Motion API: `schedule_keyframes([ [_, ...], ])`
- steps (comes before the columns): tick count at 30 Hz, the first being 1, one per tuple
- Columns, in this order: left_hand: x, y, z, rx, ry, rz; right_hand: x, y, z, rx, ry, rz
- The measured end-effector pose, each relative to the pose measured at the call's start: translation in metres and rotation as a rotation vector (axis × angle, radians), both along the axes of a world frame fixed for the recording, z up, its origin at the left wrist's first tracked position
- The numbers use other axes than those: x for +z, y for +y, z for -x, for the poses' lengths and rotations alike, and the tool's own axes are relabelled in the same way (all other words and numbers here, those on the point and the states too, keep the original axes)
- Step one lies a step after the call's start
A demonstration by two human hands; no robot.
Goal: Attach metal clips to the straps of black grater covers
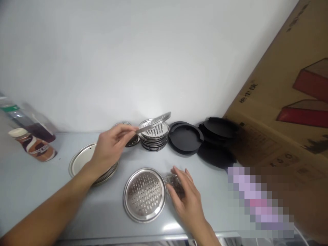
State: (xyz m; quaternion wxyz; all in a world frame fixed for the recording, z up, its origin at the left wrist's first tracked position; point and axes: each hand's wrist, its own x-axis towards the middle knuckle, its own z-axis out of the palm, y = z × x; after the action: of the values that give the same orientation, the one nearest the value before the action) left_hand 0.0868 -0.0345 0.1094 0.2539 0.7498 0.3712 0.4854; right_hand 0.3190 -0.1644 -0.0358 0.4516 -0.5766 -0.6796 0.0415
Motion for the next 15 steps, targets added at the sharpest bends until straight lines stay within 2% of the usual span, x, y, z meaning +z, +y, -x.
schedule_keyframes([
  [2, -0.009, -0.029, 0.012, -0.031, -0.087, 0.237, 0.001, -0.004, 0.001, -0.005, 0.043, -0.025],
  [5, -0.034, -0.06, 0.027, -0.174, -0.247, 0.651, -0.001, -0.009, 0.003, 0.03, 0.046, -0.047],
  [9, -0.064, -0.074, 0.039, -0.312, -0.411, 1.057, -0.001, -0.012, 0.005, 0.092, -0.045, 0.046],
  [12, -0.075, -0.073, 0.045, -0.332, -0.405, 1.193, 0.0, -0.012, 0.005, 0.12, -0.103, 0.116],
  [15, -0.085, -0.071, 0.052, -0.261, -0.248, 1.157, -0.001, -0.011, 0.002, 0.155, -0.144, 0.143],
])
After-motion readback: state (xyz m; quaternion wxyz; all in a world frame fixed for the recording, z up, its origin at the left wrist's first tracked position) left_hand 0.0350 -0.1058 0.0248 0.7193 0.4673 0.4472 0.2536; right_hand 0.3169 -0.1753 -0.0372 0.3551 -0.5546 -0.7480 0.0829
